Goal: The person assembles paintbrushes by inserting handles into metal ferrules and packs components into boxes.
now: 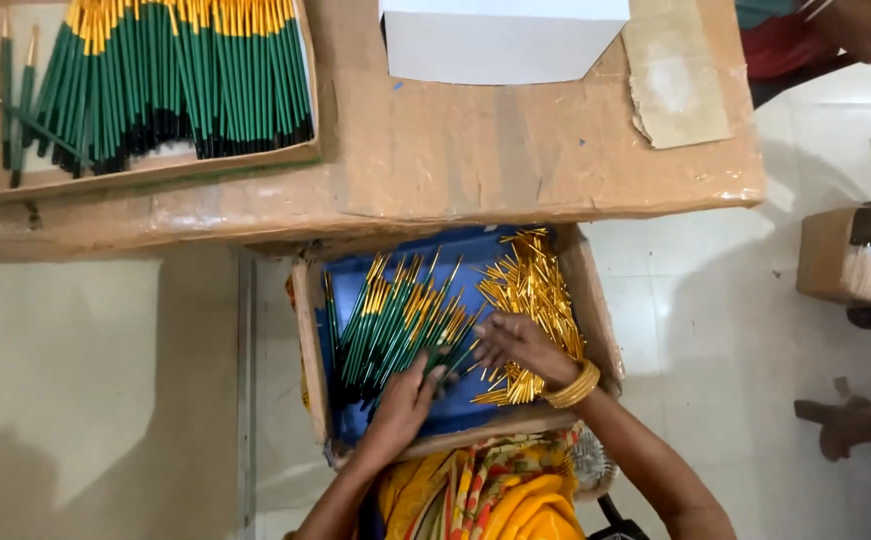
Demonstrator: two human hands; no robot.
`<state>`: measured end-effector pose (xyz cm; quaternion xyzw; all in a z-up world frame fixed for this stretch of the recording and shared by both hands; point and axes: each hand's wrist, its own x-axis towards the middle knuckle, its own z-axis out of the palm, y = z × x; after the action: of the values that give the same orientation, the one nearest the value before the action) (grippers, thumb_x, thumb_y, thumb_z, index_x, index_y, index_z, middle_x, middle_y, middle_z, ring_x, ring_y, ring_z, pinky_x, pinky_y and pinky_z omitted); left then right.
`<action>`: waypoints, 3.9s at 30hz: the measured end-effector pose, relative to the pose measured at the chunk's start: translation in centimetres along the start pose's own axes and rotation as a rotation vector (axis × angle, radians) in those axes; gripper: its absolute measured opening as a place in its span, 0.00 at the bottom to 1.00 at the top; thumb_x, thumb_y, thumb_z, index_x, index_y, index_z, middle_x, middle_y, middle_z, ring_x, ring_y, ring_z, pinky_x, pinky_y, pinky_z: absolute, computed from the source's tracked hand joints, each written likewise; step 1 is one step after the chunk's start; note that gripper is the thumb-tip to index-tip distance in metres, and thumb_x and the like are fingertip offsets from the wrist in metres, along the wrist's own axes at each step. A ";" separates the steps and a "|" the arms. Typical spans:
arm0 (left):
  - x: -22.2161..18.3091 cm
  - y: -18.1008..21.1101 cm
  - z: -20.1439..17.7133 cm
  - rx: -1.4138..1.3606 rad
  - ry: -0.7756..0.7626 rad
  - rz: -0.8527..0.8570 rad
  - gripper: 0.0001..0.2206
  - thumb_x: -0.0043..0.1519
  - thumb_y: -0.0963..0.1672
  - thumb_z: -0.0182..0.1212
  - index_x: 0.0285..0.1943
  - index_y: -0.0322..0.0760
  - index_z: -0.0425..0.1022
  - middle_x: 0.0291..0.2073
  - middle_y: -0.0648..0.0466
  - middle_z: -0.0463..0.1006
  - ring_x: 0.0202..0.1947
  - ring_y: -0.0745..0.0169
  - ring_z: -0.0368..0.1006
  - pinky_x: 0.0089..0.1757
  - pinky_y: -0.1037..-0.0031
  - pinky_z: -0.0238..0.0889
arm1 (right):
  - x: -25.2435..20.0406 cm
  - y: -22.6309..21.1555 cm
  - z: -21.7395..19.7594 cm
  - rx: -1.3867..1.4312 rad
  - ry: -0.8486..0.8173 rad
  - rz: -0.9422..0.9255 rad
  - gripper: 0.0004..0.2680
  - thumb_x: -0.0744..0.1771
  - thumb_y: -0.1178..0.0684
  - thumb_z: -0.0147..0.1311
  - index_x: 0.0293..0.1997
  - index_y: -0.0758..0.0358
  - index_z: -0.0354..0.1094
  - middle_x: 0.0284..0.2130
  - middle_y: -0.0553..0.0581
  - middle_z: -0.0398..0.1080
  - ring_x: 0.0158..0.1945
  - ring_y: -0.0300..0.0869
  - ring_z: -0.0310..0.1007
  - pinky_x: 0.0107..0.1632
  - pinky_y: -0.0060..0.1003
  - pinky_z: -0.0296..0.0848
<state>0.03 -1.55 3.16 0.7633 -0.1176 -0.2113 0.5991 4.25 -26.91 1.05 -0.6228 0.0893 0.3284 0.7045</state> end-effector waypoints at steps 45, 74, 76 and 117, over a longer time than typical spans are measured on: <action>2.3 -2.4 1.2 -0.901 -0.083 -0.323 0.14 0.68 0.43 0.59 0.61 0.34 0.69 0.20 0.54 0.71 0.13 0.78 0.53 0.17 0.84 0.43 | 1.6 1.2 -0.6 0.166 0.022 -0.391 0.05 0.72 0.54 0.55 0.40 0.62 0.67 0.33 0.53 0.74 0.36 0.39 0.80 0.40 0.32 0.79; 1.5 -1.0 -0.4 -1.113 -0.156 -0.294 0.15 0.70 0.44 0.55 0.63 0.31 0.67 0.29 0.44 0.80 0.10 0.78 0.55 0.15 0.85 0.45 | 1.7 -2.2 0.2 0.149 0.070 -0.420 0.03 0.71 0.56 0.54 0.45 0.64 0.69 0.38 0.59 0.76 0.41 0.44 0.80 0.41 0.35 0.80; 1.4 -0.5 -0.5 -1.176 -0.185 -0.293 0.13 0.71 0.44 0.54 0.61 0.32 0.68 0.28 0.44 0.79 0.09 0.78 0.51 0.16 0.86 0.42 | 0.7 -3.3 1.3 0.299 0.001 -0.327 0.03 0.71 0.55 0.51 0.44 0.62 0.66 0.38 0.58 0.77 0.44 0.44 0.82 0.39 0.33 0.80; -0.8 20.5 -0.8 -0.837 -1.122 0.572 0.20 0.75 0.54 0.57 0.46 0.31 0.75 0.44 0.51 0.74 0.50 0.57 0.71 0.55 0.71 0.62 | 1.3 3.3 -2.8 -0.226 0.254 -0.368 0.10 0.70 0.54 0.54 0.55 0.68 0.68 0.41 0.55 0.77 0.42 0.38 0.79 0.40 0.30 0.77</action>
<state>1.23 -5.74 23.19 0.1899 -0.5082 -0.4315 0.7208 4.12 -29.04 -2.92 -0.7395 0.0249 0.1218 0.6616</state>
